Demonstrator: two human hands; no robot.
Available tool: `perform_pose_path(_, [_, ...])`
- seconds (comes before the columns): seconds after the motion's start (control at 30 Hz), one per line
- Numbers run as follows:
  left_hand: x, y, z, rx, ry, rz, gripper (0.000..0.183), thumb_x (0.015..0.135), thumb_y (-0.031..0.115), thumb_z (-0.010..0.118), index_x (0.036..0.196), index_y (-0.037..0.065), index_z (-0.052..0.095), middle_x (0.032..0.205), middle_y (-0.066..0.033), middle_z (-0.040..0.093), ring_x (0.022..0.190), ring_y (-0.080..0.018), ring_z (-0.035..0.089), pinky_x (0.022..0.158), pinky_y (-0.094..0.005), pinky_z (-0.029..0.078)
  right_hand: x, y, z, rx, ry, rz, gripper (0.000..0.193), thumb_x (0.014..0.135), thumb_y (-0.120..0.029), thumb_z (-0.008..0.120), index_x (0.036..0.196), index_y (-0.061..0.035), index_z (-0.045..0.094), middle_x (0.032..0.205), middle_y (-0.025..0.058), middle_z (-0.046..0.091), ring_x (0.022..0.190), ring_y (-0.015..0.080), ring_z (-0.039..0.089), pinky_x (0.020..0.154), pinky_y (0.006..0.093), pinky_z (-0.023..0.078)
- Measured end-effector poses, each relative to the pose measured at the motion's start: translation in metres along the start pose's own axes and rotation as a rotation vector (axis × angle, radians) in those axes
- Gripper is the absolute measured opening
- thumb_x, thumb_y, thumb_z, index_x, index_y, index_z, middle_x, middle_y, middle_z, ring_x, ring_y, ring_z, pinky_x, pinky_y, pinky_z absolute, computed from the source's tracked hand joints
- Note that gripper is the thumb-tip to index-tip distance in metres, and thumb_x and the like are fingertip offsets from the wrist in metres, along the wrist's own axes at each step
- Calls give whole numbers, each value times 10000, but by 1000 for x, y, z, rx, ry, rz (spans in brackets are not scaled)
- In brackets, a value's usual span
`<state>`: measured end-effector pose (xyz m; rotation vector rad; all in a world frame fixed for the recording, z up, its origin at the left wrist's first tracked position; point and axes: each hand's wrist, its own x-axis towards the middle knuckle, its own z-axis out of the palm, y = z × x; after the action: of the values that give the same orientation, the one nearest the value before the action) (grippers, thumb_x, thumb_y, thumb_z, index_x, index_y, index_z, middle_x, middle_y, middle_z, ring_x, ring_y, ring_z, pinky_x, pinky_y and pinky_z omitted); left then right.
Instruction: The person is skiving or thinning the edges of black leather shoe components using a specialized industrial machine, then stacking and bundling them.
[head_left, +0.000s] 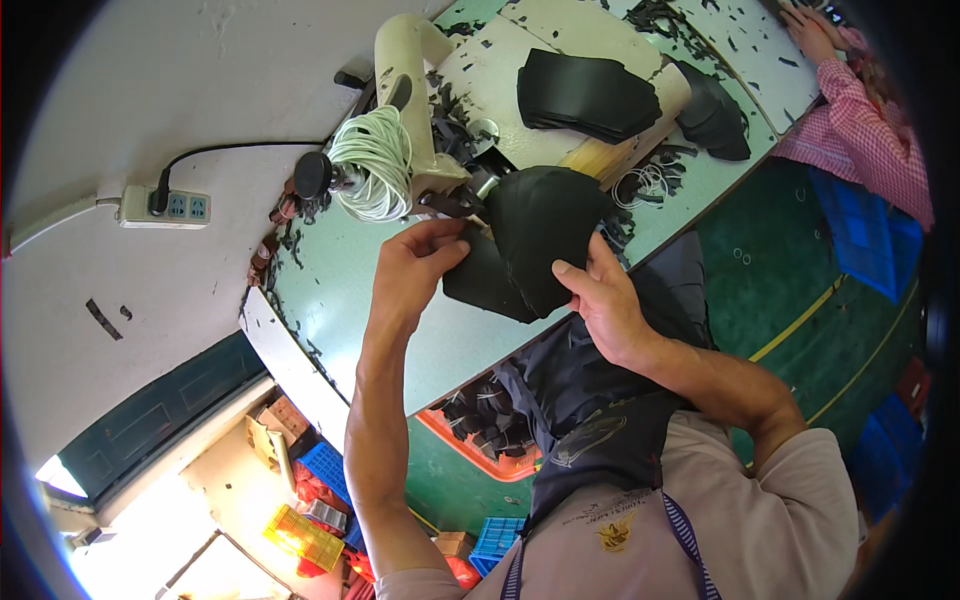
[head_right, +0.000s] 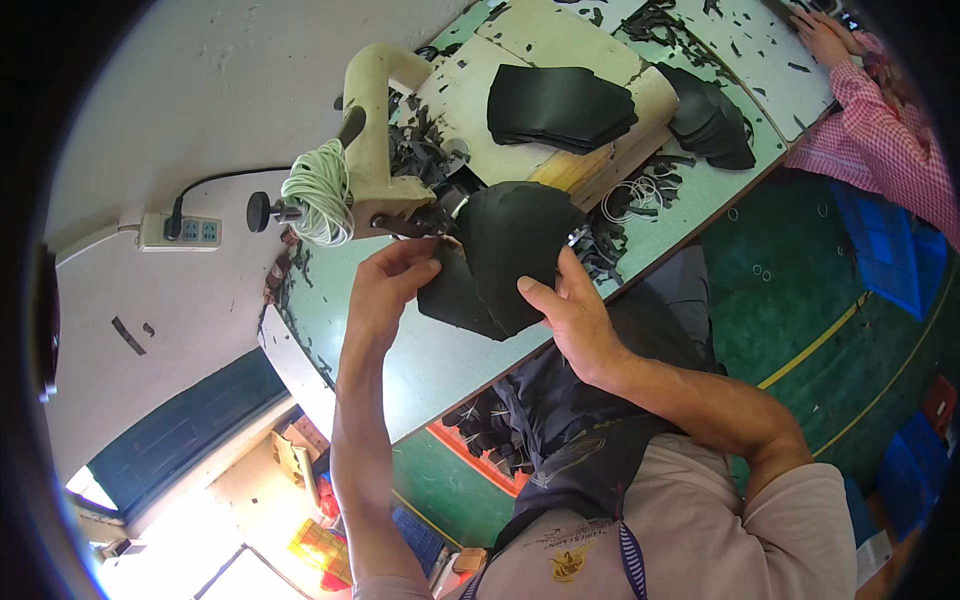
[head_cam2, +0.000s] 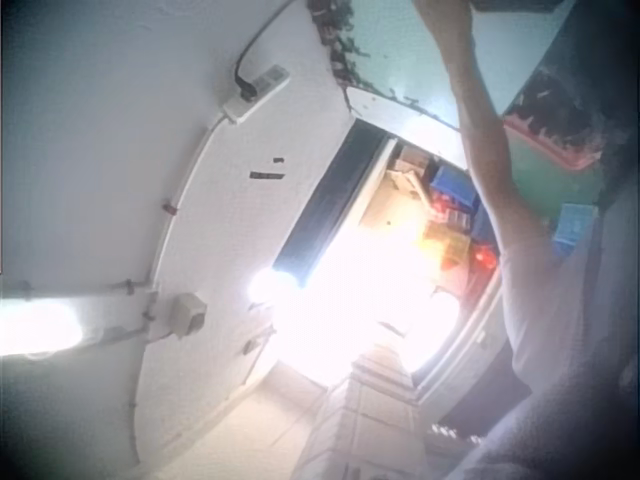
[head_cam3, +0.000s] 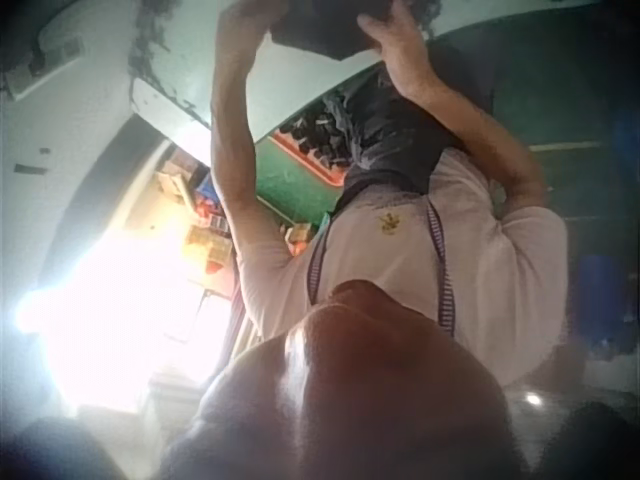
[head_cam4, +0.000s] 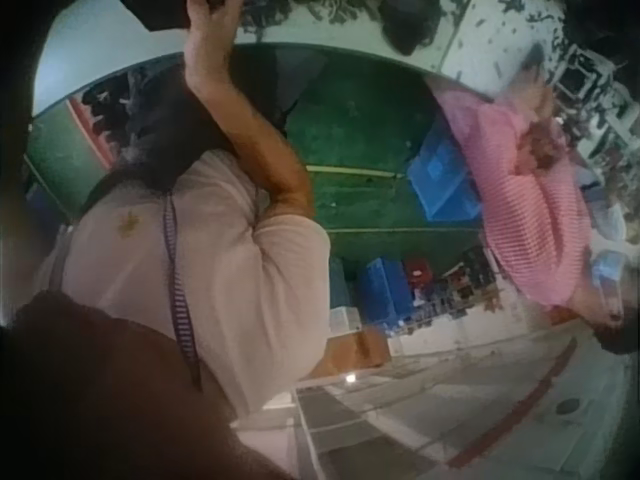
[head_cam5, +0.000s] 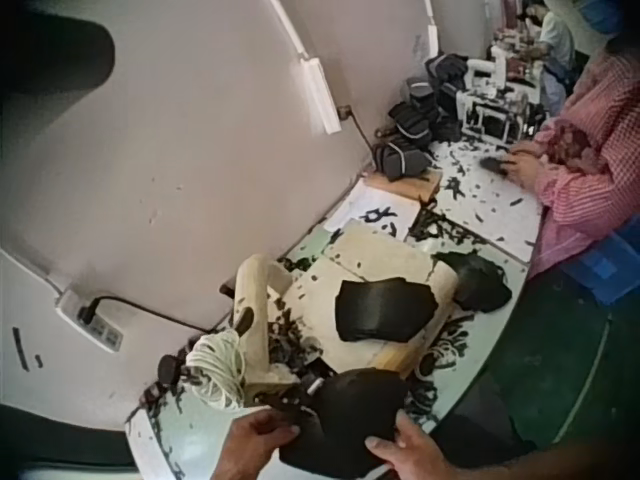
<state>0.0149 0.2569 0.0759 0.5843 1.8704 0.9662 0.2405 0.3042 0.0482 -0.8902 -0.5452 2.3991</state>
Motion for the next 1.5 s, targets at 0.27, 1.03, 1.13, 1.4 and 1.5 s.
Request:
perform_pose_path(0.27, [4, 5, 6, 240, 79, -7, 245, 850, 157, 760, 997, -37, 742, 822, -57, 721, 711, -90, 620, 655, -235, 478, -1, -4, -2, -62, 38, 50, 536, 982, -102, 575, 1476, -67, 371, 1374, 68, 537, 1223, 146, 528, 1038, 294, 418])
perform_pose_path(1.03, [10, -8, 14, 264, 143, 73, 211, 856, 102, 746, 996, -43, 684, 763, -52, 693, 667, -100, 624, 618, -258, 489, 1, -2, 0, 23, 33, -33, 541, 954, -68, 576, 1459, -107, 387, 1283, 54, 577, 1111, 122, 593, 885, 253, 503])
perform_pose_path(1.13, [-3, -8, 22, -134, 70, -40, 270, 902, 95, 725, 1099, -77, 657, 900, -140, 711, 791, -169, 696, 733, -267, 551, 1, -2, -8, 60, 31, -48, 549, 947, -31, 558, 1463, -99, 382, 1308, 58, 564, 1161, 135, 572, 940, 280, 485])
perform_pose_path(1.4, [-82, -8, 66, 639, 84, 1114, 495, 691, -136, 676, 1154, 42, 672, 1175, -200, 633, 1075, -414, 640, 926, -469, 537, 14, 12, -20, -195, -406, -137, 635, 894, -61, 649, 1480, -15, 408, 1409, 94, 513, 1299, 185, 484, 1129, 348, 363])
perform_pose_path(1.5, [-90, -1, 50, 704, 69, 1150, 525, 654, -88, 675, 1151, 80, 702, 1143, -170, 644, 1048, -379, 651, 913, -469, 542, 6, -14, -10, -454, -398, -315, 732, 857, -94, 719, 1496, -22, 370, 1427, 98, 476, 1321, 180, 448, 1132, 349, 354])
